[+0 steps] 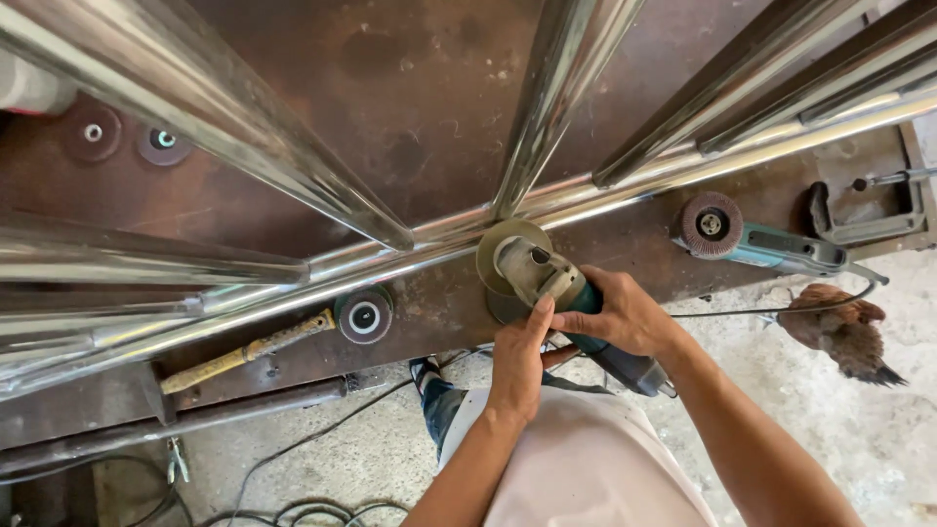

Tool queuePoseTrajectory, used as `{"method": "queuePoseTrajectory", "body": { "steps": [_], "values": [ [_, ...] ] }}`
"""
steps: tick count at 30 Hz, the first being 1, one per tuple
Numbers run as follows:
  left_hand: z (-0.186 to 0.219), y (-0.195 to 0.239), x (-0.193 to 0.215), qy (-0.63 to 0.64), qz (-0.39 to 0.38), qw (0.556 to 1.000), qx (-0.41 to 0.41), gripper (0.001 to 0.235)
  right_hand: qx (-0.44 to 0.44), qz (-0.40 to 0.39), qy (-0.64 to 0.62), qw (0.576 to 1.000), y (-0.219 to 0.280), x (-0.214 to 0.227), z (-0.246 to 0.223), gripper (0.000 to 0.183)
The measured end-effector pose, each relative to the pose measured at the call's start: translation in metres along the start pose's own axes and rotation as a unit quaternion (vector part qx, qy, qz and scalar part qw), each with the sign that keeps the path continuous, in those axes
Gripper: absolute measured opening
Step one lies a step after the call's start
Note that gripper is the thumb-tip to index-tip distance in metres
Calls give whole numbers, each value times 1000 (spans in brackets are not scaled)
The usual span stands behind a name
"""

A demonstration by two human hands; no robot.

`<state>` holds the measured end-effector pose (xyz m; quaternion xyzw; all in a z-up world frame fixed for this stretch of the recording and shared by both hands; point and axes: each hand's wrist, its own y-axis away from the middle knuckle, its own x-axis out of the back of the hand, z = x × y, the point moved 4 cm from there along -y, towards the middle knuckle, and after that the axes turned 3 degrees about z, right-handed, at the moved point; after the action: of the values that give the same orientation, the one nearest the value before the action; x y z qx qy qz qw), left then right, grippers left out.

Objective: Grinding and finishing the joints of a stainless steel fence using a handheld angle grinder.

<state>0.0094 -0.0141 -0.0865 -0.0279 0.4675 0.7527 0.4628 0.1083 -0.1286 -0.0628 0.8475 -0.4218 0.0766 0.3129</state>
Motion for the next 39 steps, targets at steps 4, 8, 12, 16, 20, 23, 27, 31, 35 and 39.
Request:
{"method": "queuePoseTrajectory", "body": {
  "steps": [4, 8, 12, 16, 20, 23, 27, 31, 35, 39],
  "values": [
    [-3, -6, -8, 14, 8, 1000, 11, 64, 2, 15, 24, 1000, -3, 9, 3, 55],
    [-7, -8, -7, 27, 0, 1000, 10, 59, -1, 22, 54, 998, 0, 16, -6, 56],
    [-13, -15, -9, 53, -12, 998, 15, 52, 5, 26, 62, 998, -2, 20, -3, 58],
    [-17, -14, -12, 77, -26, 996, 23, 47, -43, 31, 125, 991, 2, 21, -3, 63],
    [-45, -38, 0, 112, -46, 992, 39, 48, -49, 44, 175, 982, -2, 20, 2, 67],
    [-17, -20, -15, 108, -56, 992, 27, 47, -55, 58, 197, 977, 0, 23, 0, 69],
    [-12, -19, -21, 128, -72, 989, 32, 45, -73, 35, 209, 975, 2, 31, -15, 67],
    [-1, -12, -30, 149, -97, 983, 39, 46, -81, 23, 235, 968, 0, 38, -15, 67],
    [-34, -36, -24, 165, -124, 977, 56, 48, -83, 10, 258, 962, -4, 45, -28, 69],
    [-27, -29, -33, 194, -134, 969, 79, 48, -100, -13, 277, 956, -4, 50, -42, 67]
  ]
}}
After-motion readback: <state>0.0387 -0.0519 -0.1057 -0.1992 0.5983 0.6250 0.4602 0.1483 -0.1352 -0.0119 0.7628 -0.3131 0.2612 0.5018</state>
